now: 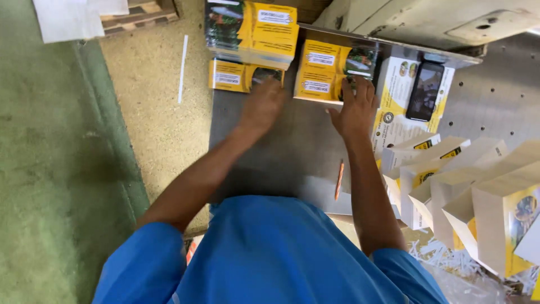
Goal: Organizing and stacking printed labels on a production table while checking an order list.
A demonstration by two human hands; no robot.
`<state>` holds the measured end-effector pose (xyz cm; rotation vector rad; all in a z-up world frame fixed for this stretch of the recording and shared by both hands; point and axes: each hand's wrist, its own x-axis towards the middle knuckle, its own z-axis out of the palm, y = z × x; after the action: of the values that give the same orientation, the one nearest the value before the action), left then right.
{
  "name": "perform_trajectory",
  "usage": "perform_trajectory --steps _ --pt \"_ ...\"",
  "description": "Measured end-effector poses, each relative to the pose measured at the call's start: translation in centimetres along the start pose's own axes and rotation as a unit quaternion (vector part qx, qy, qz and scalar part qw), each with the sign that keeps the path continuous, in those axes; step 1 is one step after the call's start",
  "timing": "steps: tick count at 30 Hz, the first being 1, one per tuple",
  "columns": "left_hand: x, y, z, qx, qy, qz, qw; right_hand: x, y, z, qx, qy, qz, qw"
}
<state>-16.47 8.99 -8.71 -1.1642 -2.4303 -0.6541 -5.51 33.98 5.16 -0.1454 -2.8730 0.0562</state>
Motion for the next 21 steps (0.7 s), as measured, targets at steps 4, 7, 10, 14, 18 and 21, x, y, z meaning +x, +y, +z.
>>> perform_trajectory --steps 4,7,10,14,18,21 --pt "7.8 8.2 -1.9 -0.073 -0.028 0.026 0.997 0.4 2.0 2.1 0.01 -0.006 0.006 1.0" --pt "9.2 7.8 2.2 -0.033 -0.113 0.028 0.993 1.3 1.6 0.9 -0.003 -0.006 0.0 1.0" --pt "9.3 7.2 5.2 0.016 -0.07 0.056 0.996 1.5 2.0 0.7 0.015 -0.049 0.022 0.998" --pt "9.2 7.5 3.9 0.05 -0.084 0.065 0.993 1.6 2.5 1.1 0.011 -0.068 0.015 0.998" --pt "10.3 9.0 -0.1 0.057 -0.153 0.029 0.986 1.7 1.8 0.7 -0.006 -0.09 0.017 0.996" --pt "10.5 9.4 -0.2 0.092 -0.163 0.03 0.982 1.4 -0.2 -0.9 0.031 -0.083 0.042 0.995"
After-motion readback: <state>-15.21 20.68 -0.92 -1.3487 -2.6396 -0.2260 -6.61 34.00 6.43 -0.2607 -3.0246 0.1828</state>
